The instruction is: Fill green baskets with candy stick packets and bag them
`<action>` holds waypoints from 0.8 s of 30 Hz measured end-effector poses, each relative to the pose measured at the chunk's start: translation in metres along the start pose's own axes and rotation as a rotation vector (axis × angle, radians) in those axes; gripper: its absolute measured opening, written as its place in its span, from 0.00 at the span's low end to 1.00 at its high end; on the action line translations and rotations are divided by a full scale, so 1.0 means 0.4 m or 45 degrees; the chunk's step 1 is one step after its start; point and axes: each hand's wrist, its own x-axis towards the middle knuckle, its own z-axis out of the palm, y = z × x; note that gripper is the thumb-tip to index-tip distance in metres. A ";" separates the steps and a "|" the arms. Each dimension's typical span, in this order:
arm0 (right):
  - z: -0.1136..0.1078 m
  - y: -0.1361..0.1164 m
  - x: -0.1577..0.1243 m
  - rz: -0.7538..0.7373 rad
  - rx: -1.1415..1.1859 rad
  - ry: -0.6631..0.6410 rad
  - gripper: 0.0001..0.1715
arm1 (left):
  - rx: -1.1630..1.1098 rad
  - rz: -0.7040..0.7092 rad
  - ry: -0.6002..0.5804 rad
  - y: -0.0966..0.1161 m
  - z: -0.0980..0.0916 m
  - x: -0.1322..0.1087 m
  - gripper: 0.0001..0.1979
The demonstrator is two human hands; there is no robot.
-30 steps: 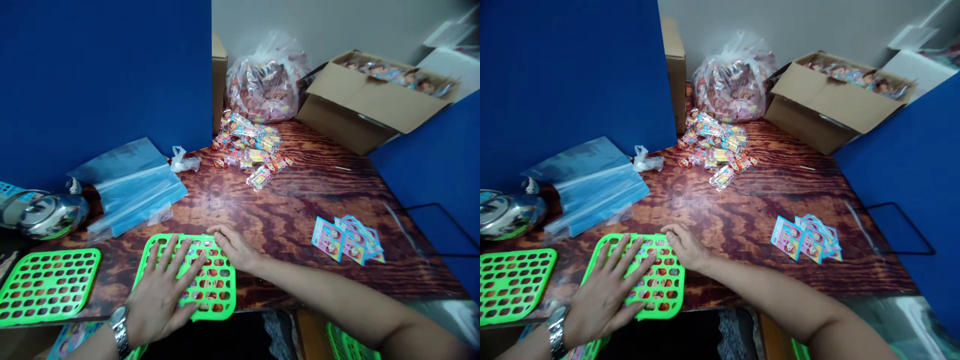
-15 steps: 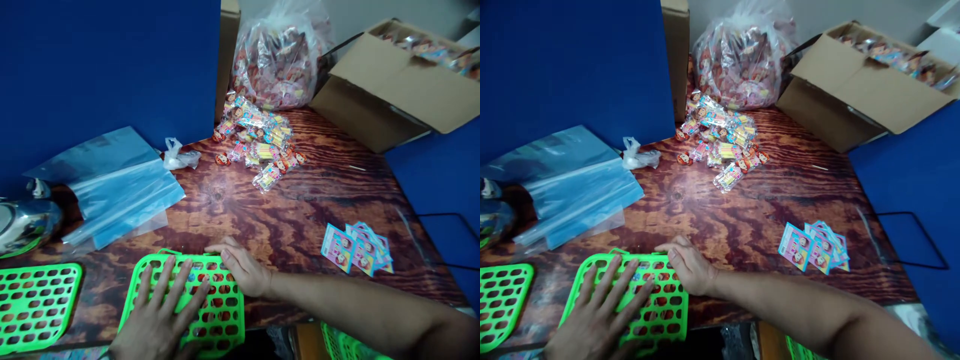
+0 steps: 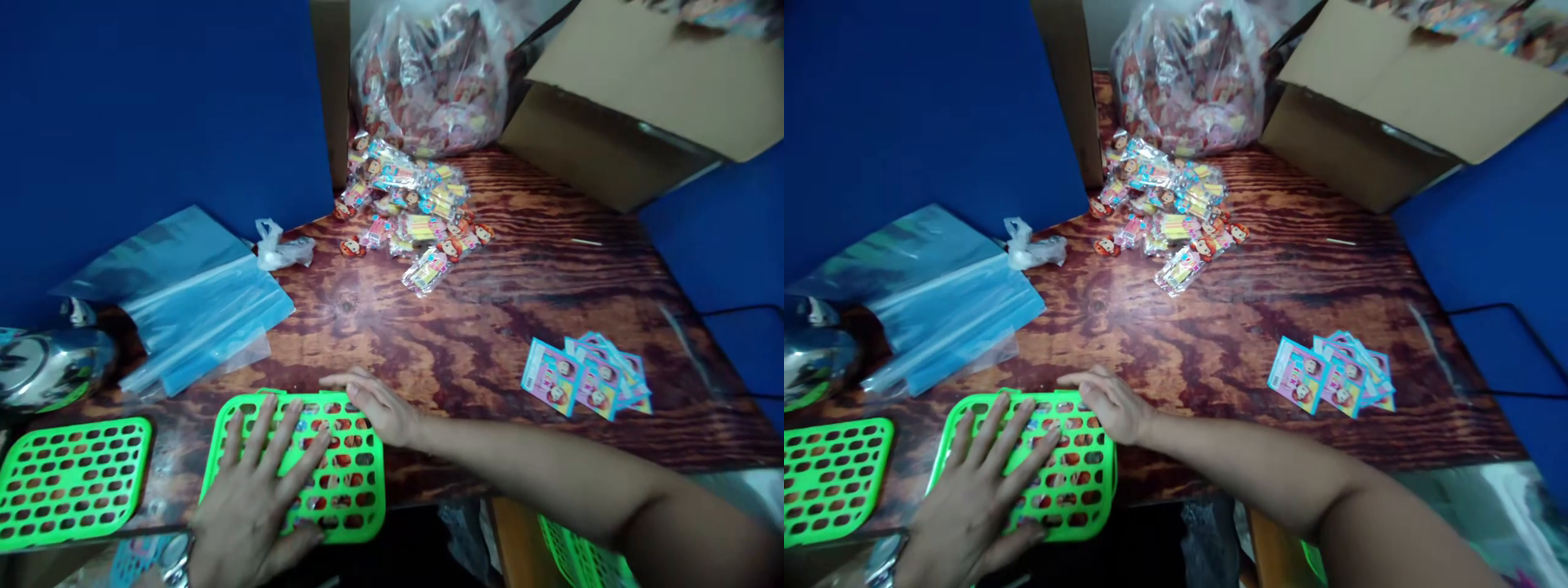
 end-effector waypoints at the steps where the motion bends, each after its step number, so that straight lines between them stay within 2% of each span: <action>1: -0.001 0.000 -0.002 0.022 -0.003 0.006 0.28 | 0.018 0.011 0.008 0.001 -0.004 0.000 0.42; 4: -0.017 -0.002 -0.003 0.085 -0.028 -0.024 0.28 | 0.046 0.031 0.030 0.005 -0.010 -0.002 0.41; 6: -0.038 -0.012 0.008 0.061 -0.108 -0.001 0.28 | 0.049 0.024 0.049 0.007 -0.011 -0.004 0.41; 9: -0.059 -0.056 0.051 -0.095 -0.291 0.092 0.26 | 0.049 0.014 0.101 0.010 -0.011 -0.006 0.42; 12: -0.028 -0.129 0.114 -0.320 -0.427 0.004 0.21 | 0.046 0.012 0.164 0.014 -0.008 -0.011 0.43; 16: 0.097 -0.221 0.194 -0.710 -0.647 -0.308 0.17 | 0.057 -0.026 0.199 0.038 0.006 -0.028 0.42; 19: 0.211 -0.260 0.237 -0.935 -0.923 -0.632 0.17 | 0.041 -0.194 0.214 0.073 0.025 -0.044 0.36; 21: 0.276 -0.272 0.256 -0.998 -1.108 -0.909 0.18 | 0.025 -0.269 0.268 0.094 0.036 -0.051 0.33; 24: 0.341 -0.273 0.275 -0.914 -1.323 -1.253 0.19 | 0.016 -0.225 0.390 0.109 0.045 -0.059 0.30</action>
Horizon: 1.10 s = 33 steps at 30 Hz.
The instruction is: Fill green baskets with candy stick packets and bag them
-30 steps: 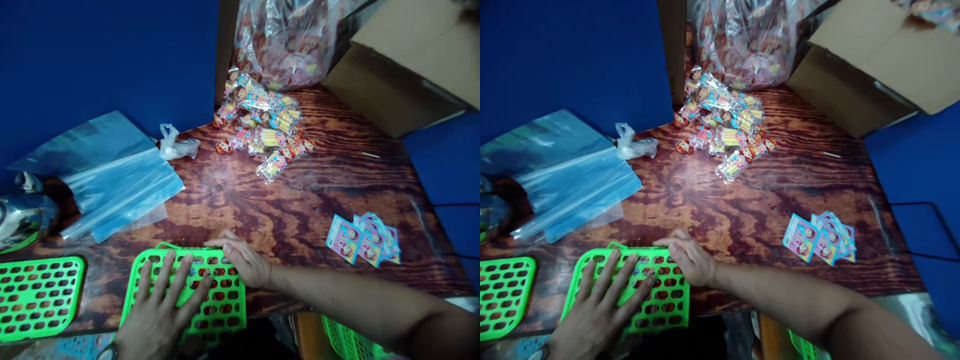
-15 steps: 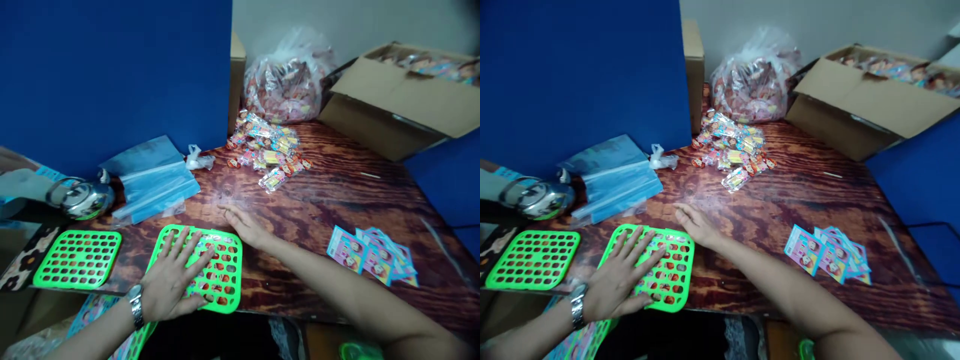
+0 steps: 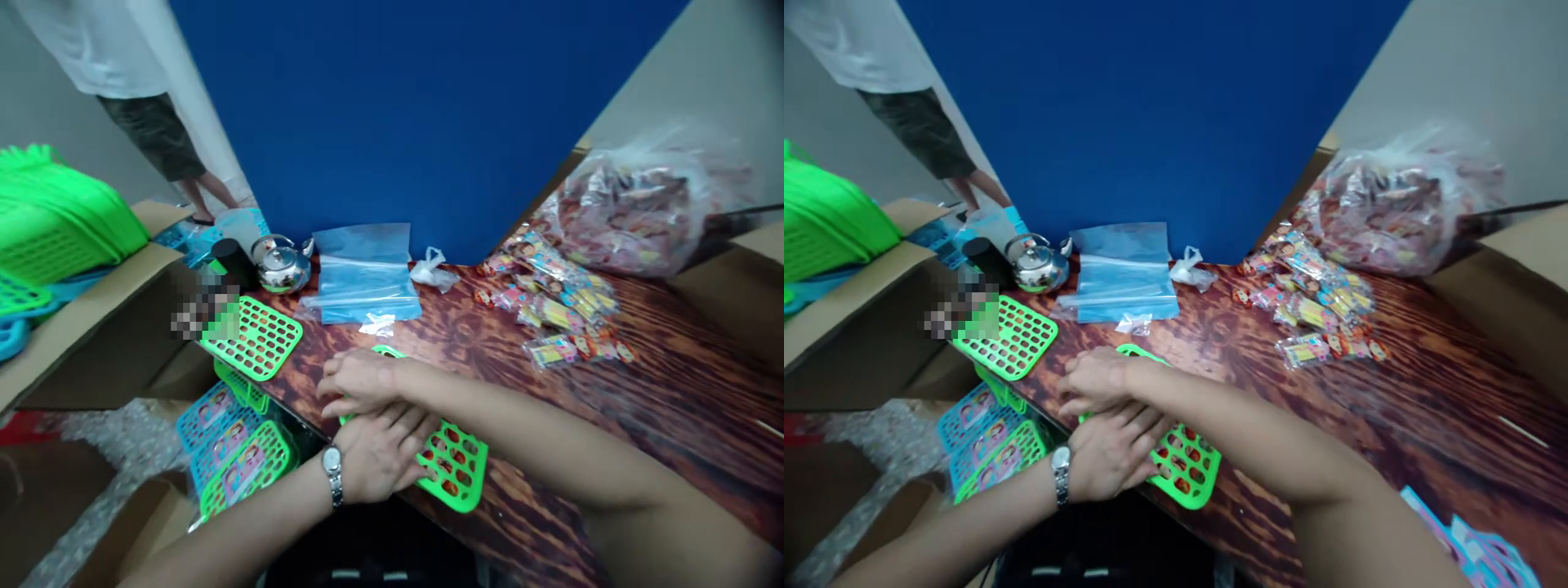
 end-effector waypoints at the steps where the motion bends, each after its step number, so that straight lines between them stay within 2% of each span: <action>1: 0.004 0.000 0.013 0.014 -0.006 -0.086 0.20 | -0.009 0.020 0.036 0.000 0.001 -0.002 0.30; 4: 0.017 0.001 0.034 0.080 -0.024 -0.213 0.25 | -0.034 0.023 0.088 -0.006 0.002 -0.005 0.30; 7: 0.031 -0.005 0.041 0.151 -0.077 -0.269 0.22 | -0.059 0.012 0.102 -0.009 0.003 -0.008 0.29; 15: 0.040 -0.019 0.059 0.274 -0.071 -0.364 0.21 | -0.174 -0.005 0.120 -0.011 0.012 -0.012 0.26; 18: 0.041 -0.016 0.059 0.277 -0.054 -0.346 0.21 | -0.200 -0.005 0.102 -0.013 0.016 -0.010 0.25; 21: 0.045 -0.011 0.050 0.234 -0.045 -0.143 0.20 | -0.218 -0.032 0.089 -0.010 0.021 -0.005 0.25; 23: 0.045 -0.003 0.036 0.190 0.026 0.137 0.18 | -0.231 -0.059 0.091 -0.008 0.021 -0.001 0.24; 25: 0.035 0.008 0.006 0.207 0.157 0.490 0.15 | -0.245 -0.050 0.097 -0.009 0.012 0.001 0.24; 27: 0.016 0.018 -0.047 0.333 0.273 0.827 0.13 | -0.274 -0.010 0.104 -0.016 -0.006 -0.001 0.24; 29: -0.001 0.021 -0.122 0.533 0.319 1.066 0.13 | -0.315 0.026 0.129 -0.035 -0.032 -0.005 0.22; 31: -0.002 0.010 -0.206 0.726 0.295 1.168 0.14 | -0.340 0.015 0.202 -0.066 -0.054 -0.008 0.20; 33: 0.022 -0.018 -0.278 0.864 0.231 1.138 0.17 | -0.330 -0.065 0.281 -0.105 -0.062 -0.006 0.21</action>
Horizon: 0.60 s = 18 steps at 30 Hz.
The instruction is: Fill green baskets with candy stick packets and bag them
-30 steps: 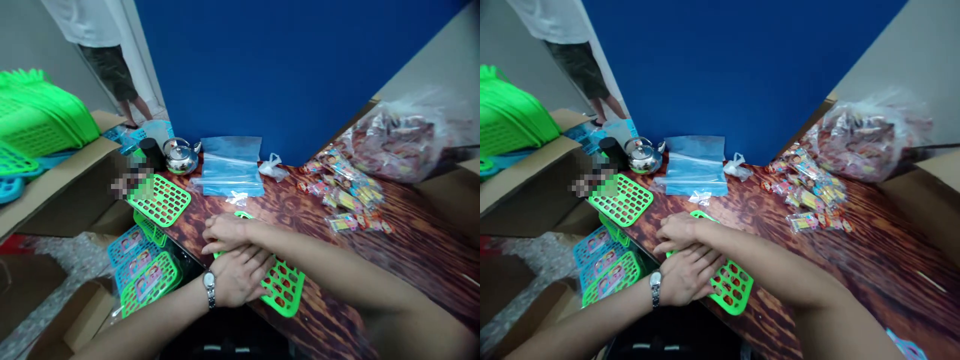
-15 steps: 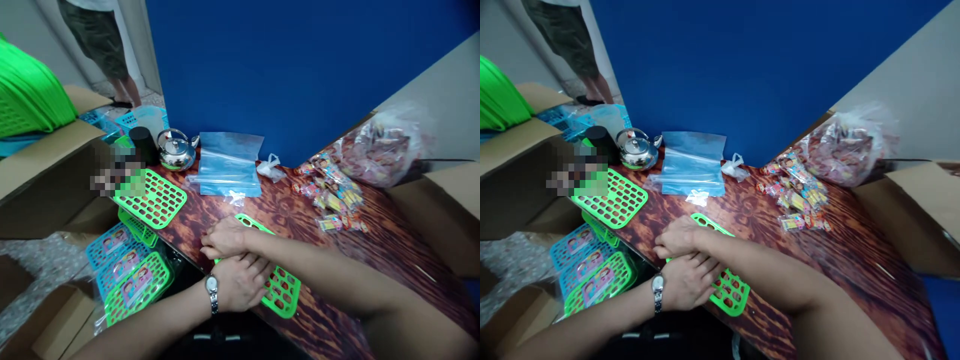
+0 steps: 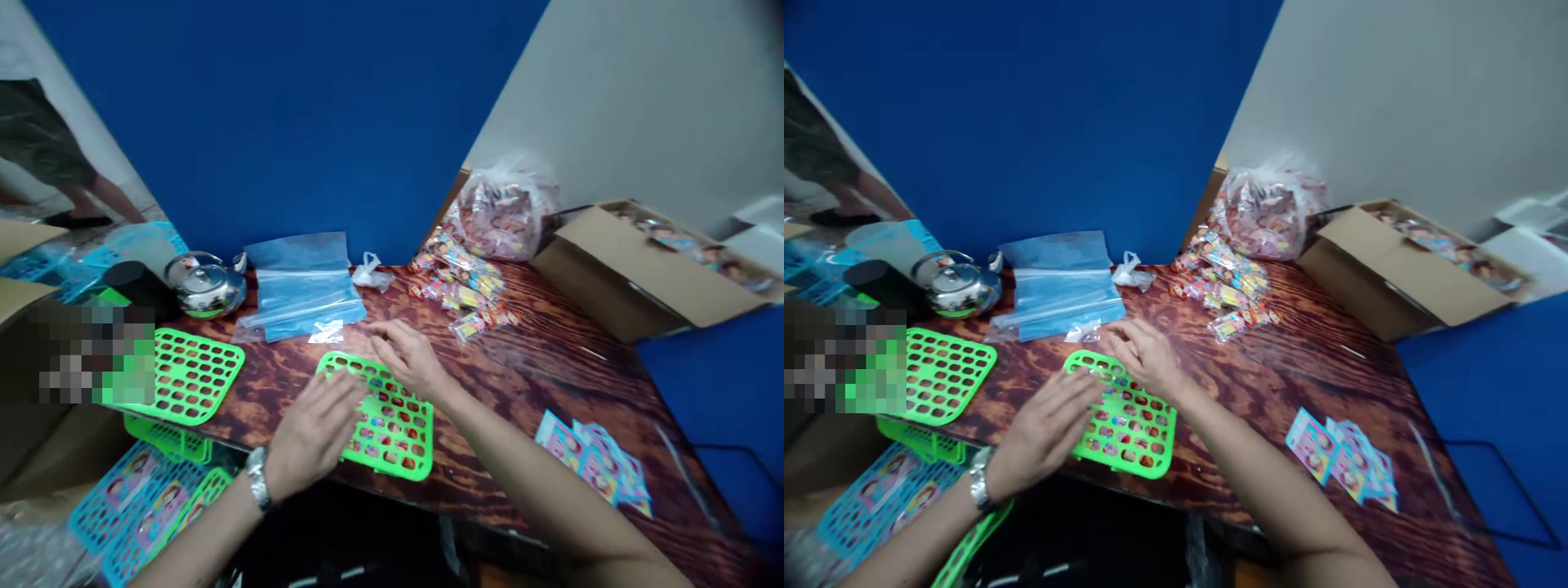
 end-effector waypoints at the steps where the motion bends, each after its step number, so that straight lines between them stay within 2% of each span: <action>1: -0.010 0.006 -0.037 0.020 -0.077 -0.037 0.19 | 0.013 -0.046 0.018 -0.020 -0.002 0.004 0.21; 3: -0.006 0.009 -0.109 0.039 -0.255 -0.185 0.28 | 0.020 -0.154 -0.010 -0.057 0.007 0.010 0.22; 6: 0.027 0.000 -0.187 0.067 -0.453 -0.409 0.47 | -0.110 -0.321 -0.172 -0.093 0.033 0.014 0.25; 8: 0.043 -0.004 -0.209 0.086 -0.480 -0.467 0.51 | -0.248 -0.410 -0.256 -0.101 0.046 0.013 0.26; 10: 0.045 0.000 -0.210 0.082 -0.466 -0.472 0.50 | -0.344 -0.467 -0.268 -0.099 0.053 0.011 0.27; 14: 0.022 0.042 -0.187 -0.009 -0.415 -0.483 0.47 | -0.406 -0.562 -0.136 -0.078 0.068 0.008 0.26; 18: 0.005 0.103 -0.163 -0.091 -0.372 -0.369 0.35 | -0.399 -0.650 0.047 -0.053 0.097 0.005 0.25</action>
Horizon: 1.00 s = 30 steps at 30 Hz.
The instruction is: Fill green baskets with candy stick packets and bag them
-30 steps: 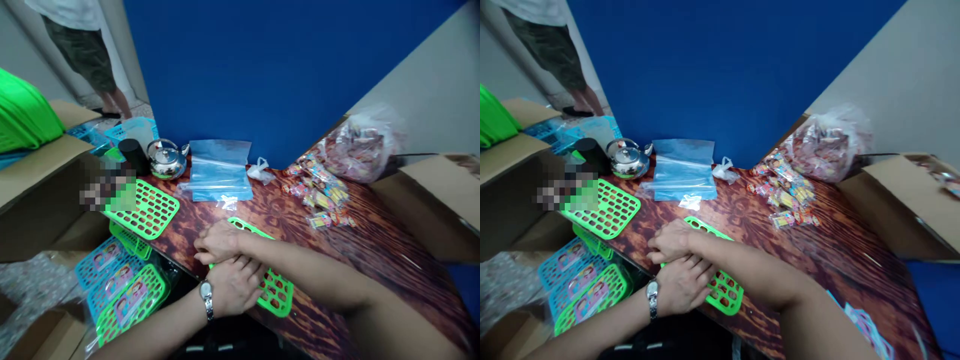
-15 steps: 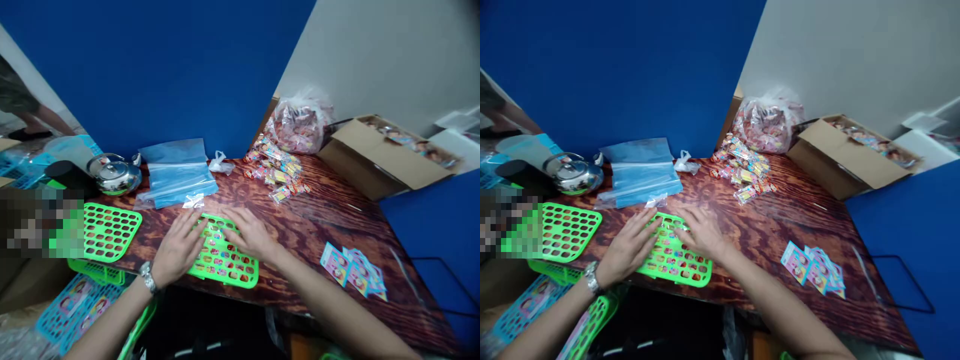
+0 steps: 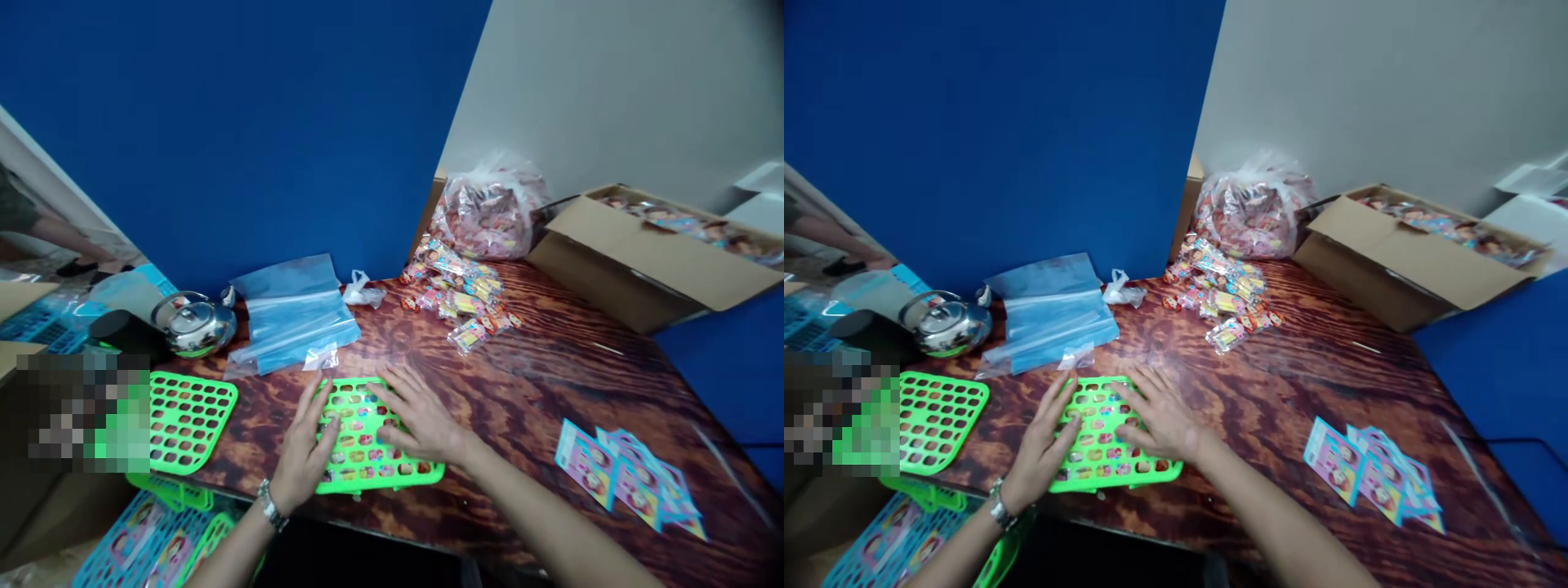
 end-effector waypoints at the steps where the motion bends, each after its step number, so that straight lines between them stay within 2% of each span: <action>1: 0.001 0.013 0.004 0.021 0.001 0.056 0.31 | 0.000 -0.013 0.041 0.003 0.009 -0.003 0.24; 5: 0.005 0.042 0.022 0.271 0.052 0.261 0.24 | 0.050 -0.065 0.149 0.015 0.032 -0.019 0.24; 7: 0.003 0.047 0.029 0.340 0.147 0.263 0.24 | 0.078 -0.063 0.167 0.013 0.026 -0.023 0.24; 10: -0.001 0.049 0.037 0.318 0.243 0.206 0.23 | 0.100 -0.060 0.166 -0.016 -0.014 -0.004 0.22; 13: -0.004 0.048 0.040 0.313 0.246 0.199 0.23 | 0.309 -0.054 0.131 -0.079 -0.080 0.066 0.20; 14: -0.004 0.047 0.040 0.317 0.247 0.199 0.23 | 0.478 -0.026 0.129 -0.104 -0.102 0.099 0.21; 16: -0.005 0.046 0.041 0.324 0.251 0.198 0.22 | 0.586 -0.047 0.143 -0.152 -0.140 0.171 0.23; 19: -0.006 0.044 0.042 0.331 0.253 0.212 0.22 | 0.684 -0.110 0.090 -0.203 -0.171 0.260 0.25; 21: -0.007 0.043 0.043 0.329 0.253 0.220 0.22 | 0.700 -0.156 0.019 -0.219 -0.182 0.295 0.20; 23: -0.007 0.042 0.044 0.323 0.251 0.221 0.22 | 0.675 -0.200 -0.026 -0.222 -0.193 0.314 0.14; 25: -0.005 0.041 0.043 0.315 0.242 0.220 0.22 | 0.615 -0.239 -0.015 -0.213 -0.213 0.326 0.12; 30: -0.009 0.045 0.046 0.307 0.157 0.148 0.23 | 0.307 -0.262 0.110 -0.152 -0.290 0.346 0.20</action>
